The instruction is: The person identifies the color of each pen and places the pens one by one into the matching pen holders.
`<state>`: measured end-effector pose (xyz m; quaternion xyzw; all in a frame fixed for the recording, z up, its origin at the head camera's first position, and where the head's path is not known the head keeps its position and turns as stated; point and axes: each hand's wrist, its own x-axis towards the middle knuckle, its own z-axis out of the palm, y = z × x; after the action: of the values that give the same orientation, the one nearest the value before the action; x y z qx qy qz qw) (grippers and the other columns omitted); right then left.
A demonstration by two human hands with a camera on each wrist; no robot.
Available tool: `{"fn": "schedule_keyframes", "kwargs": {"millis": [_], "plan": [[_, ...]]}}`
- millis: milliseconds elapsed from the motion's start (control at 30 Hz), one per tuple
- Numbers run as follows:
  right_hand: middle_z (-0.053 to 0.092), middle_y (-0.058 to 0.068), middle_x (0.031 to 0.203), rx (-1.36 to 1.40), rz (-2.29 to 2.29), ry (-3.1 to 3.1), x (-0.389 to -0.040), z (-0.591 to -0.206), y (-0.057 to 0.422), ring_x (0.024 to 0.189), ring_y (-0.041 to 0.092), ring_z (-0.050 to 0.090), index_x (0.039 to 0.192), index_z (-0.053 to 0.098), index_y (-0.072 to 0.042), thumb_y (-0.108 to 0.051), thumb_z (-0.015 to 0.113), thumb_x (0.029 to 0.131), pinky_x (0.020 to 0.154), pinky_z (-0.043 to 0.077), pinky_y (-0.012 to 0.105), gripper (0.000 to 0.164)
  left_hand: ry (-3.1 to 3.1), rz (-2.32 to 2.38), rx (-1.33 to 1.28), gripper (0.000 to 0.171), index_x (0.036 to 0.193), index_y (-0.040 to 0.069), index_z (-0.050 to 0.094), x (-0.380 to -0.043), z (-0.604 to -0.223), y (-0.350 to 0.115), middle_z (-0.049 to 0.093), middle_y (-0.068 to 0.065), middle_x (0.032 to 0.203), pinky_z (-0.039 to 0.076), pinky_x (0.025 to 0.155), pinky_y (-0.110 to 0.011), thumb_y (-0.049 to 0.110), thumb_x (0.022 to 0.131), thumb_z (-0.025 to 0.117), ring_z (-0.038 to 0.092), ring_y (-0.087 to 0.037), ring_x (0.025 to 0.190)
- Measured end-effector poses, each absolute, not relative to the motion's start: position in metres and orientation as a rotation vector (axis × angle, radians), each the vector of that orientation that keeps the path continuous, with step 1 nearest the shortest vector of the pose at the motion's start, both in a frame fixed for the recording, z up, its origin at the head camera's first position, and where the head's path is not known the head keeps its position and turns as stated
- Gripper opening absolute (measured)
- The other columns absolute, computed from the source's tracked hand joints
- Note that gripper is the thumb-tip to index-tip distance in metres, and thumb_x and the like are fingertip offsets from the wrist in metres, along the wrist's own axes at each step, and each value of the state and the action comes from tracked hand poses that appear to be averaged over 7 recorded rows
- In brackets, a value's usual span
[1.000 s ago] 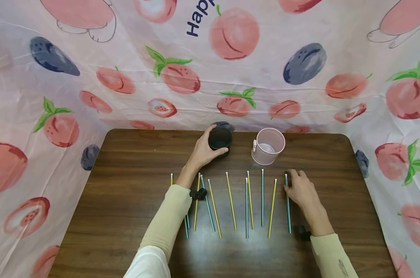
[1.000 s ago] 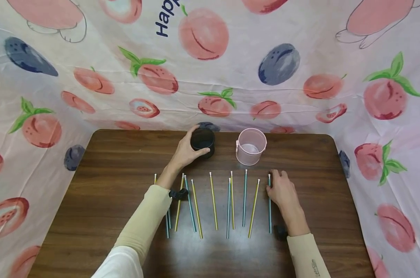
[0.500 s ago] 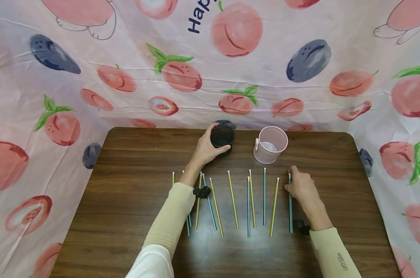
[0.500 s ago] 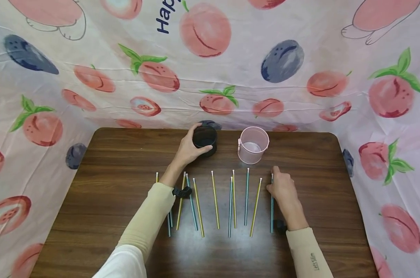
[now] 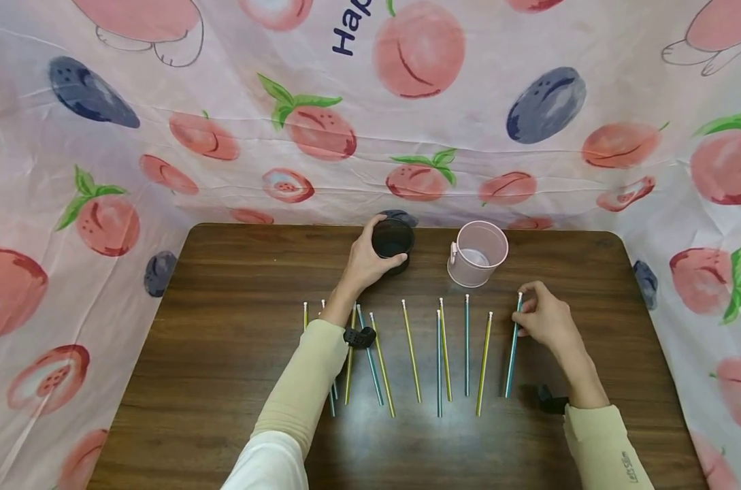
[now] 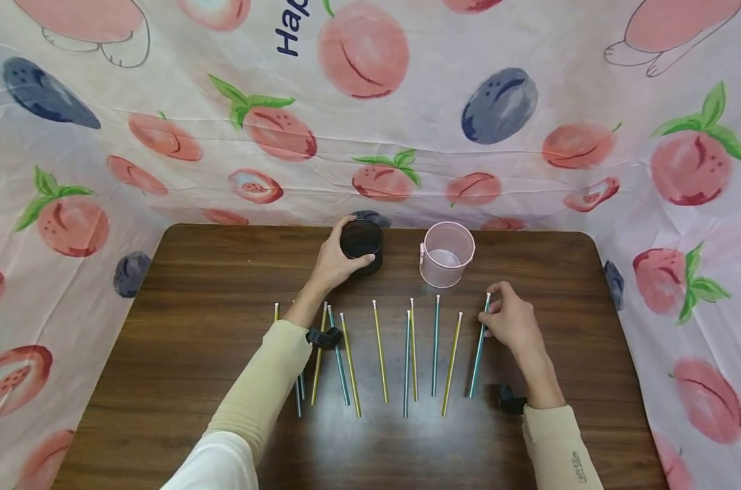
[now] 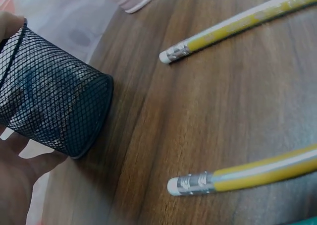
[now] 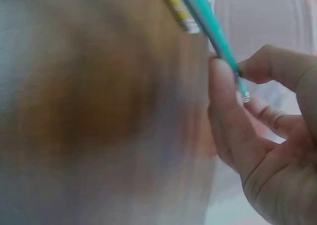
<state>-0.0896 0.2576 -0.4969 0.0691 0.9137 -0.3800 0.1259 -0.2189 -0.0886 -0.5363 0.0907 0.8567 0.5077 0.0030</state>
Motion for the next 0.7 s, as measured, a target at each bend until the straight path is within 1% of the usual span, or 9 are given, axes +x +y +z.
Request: {"fn": "schedule_keyframes", "kwargs": {"millis": [133, 267, 400, 500, 567, 700], "plan": [[0.061, 0.016, 0.092, 0.171, -1.261, 2.729, -0.094, -0.483, 0.253, 0.062, 0.029, 0.071, 0.129, 0.048, 0.0, -0.002, 0.067, 0.085, 0.055, 0.059, 0.038, 0.047, 2.697, 1.575, 0.287, 0.09, 0.149, 0.027, 0.038, -0.219, -0.535, -0.089, 0.049, -0.006, 0.145, 0.04, 0.104, -0.054, 0.038, 0.074, 0.086, 0.049, -0.03, 0.129], [0.063, 0.016, 0.089, 0.14, -1.362, 2.771, -0.099, -0.474, 0.245, 0.064, 0.031, 0.072, 0.127, 0.048, -0.002, -0.001, 0.069, 0.086, 0.056, 0.059, 0.037, 0.046, 2.717, 1.575, 0.287, 0.09, 0.149, 0.027, 0.038, -0.219, -0.538, -0.089, 0.05, -0.004, 0.145, 0.04, 0.104, -0.052, 0.039, 0.073, 0.086, 0.049, -0.028, 0.129], [0.064, 0.018, 0.091, 0.141, -1.444, 2.765, -0.101, -0.469, 0.24, 0.061, 0.024, 0.072, 0.127, 0.048, -0.002, -0.001, 0.072, 0.087, 0.057, 0.059, 0.033, 0.047, 2.739, 1.571, 0.281, 0.09, 0.148, 0.027, 0.039, -0.22, -0.54, -0.089, 0.052, -0.004, 0.142, 0.042, 0.103, -0.05, 0.039, 0.072, 0.087, 0.052, -0.026, 0.126], [0.063, 0.019, 0.092, 0.135, -1.537, 2.754, -0.104, -0.464, 0.236, 0.058, 0.017, 0.07, 0.128, 0.047, -0.001, 0.0, 0.073, 0.087, 0.054, 0.057, 0.028, 0.049, 2.748, 1.569, 0.274, 0.09, 0.148, 0.028, 0.04, -0.22, -0.541, -0.09, 0.052, -0.004, 0.142, 0.042, 0.103, -0.051, 0.04, 0.072, 0.087, 0.052, -0.026, 0.125], [0.062, 0.018, 0.091, 0.129, -1.608, 2.746, -0.107, -0.458, 0.233, 0.056, 0.013, 0.069, 0.129, 0.046, 0.0, 0.002, 0.072, 0.086, 0.053, 0.056, 0.025, 0.051, 2.753, 1.571, 0.273, 0.09, 0.148, 0.029, 0.04, -0.22, -0.541, -0.09, 0.053, -0.004, 0.142, 0.043, 0.102, -0.05, 0.041, 0.072, 0.087, 0.052, -0.026, 0.124], [0.06, 0.015, 0.088, 0.118, -1.721, 2.741, -0.11, -0.439, 0.221, 0.055, 0.007, 0.066, 0.129, 0.045, 0.003, 0.006, 0.07, 0.085, 0.051, 0.055, 0.023, 0.05, 2.753, 1.577, 0.292, 0.09, 0.148, 0.028, 0.039, -0.22, -0.542, -0.089, 0.053, -0.003, 0.141, 0.043, 0.102, -0.049, 0.041, 0.072, 0.086, 0.053, -0.025, 0.123]]}}
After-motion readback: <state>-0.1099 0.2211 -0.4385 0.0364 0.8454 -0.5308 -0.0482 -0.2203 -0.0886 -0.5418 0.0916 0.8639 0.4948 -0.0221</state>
